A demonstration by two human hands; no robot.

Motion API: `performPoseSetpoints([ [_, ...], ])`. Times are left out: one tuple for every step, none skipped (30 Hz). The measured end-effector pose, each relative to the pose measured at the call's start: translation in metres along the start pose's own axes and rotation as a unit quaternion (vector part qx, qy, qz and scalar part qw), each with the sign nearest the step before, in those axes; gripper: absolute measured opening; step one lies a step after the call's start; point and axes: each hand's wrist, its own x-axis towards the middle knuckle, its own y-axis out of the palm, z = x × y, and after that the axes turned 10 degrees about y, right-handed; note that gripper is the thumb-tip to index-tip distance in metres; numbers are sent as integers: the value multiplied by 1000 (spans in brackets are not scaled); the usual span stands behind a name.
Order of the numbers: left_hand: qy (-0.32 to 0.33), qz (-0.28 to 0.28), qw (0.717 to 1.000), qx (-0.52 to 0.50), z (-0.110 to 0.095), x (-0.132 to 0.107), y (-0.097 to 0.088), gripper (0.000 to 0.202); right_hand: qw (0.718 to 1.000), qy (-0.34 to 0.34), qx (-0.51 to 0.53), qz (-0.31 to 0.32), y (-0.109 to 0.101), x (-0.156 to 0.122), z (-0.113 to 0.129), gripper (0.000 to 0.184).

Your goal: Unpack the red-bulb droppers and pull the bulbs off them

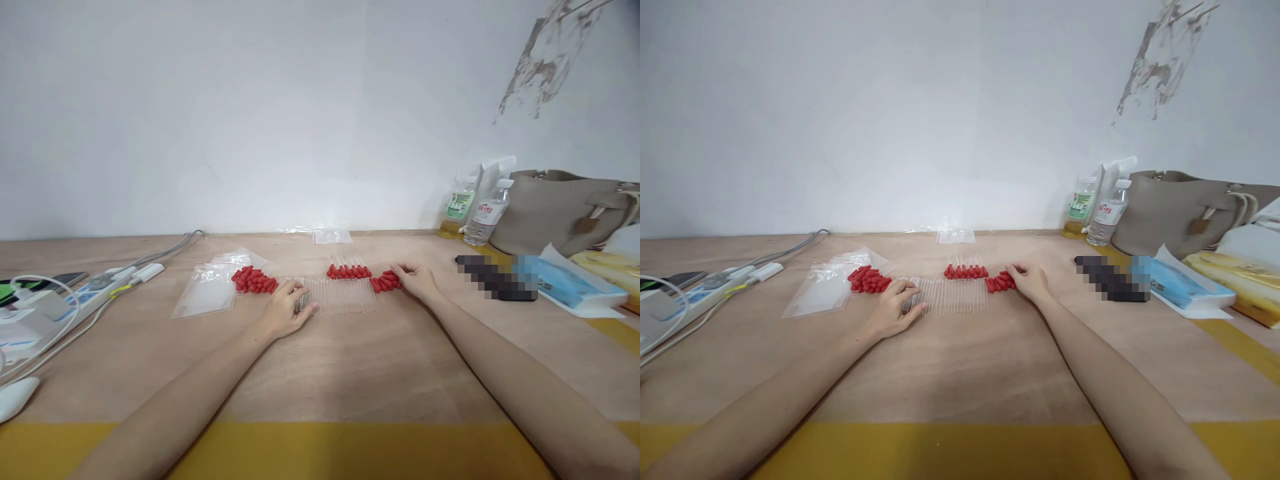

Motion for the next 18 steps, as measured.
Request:
performPoseSetpoints([
  [0,-4,1000,8,0,0,-2,25,1000,-3,1,5,0,-1,0,38],
  [-2,-5,1000,15,0,0,-4,24,1000,-6,3,10,0,-1,1,40],
  [-3,-5,1000,22,0,0,-5,23,1000,-10,5,13,1,-1,1,41],
  [-5,-4,1000,29,0,0,-6,23,1000,-13,5,13,1,-2,1,42],
  [-8,-3,999,36,1,0,-7,23,1000,-15,5,11,1,-2,0,43],
  [-10,-2,999,41,1,0,-7,22,1000,-16,4,7,1,-2,0,44],
  [-13,1,999,47,2,0,-7,22,1000,-17,2,1,0,-1,0,45],
  [-16,4,999,51,2,0,-7,22,1000,-18,-1,-5,0,0,1,45],
  [-19,7,998,54,3,0,-7,22,1000,-19,-5,-12,-2,0,2,45],
  [-21,8,998,57,3,0,-7,22,1000,-19,-9,-20,-3,1,5,45],
  [-22,8,998,60,3,0,-7,22,999,-19,-12,-30,-4,2,9,43],
  [-23,6,998,62,3,0,-7,22,999,-19,-21,-38,-6,3,15,41],
  [-25,3,998,65,3,0,-7,23,998,-20,-45,-44,-6,4,22,37],
  [-26,1,997,67,3,0,-7,23,995,-21,-84,-45,-6,5,32,34],
  [-28,-1,997,69,3,0,-7,23,989,-23,-143,-40,-6,5,42,30],
  [-29,-2,997,71,3,0,-7,23,976,-21,-215,-26,-4,6,53,29],
  [-29,-1,997,73,4,-1,-7,23,961,-18,-277,-5,0,7,63,28],
  [-29,0,997,73,4,-1,-7,23,954,-13,-301,5,4,8,72,26],
])
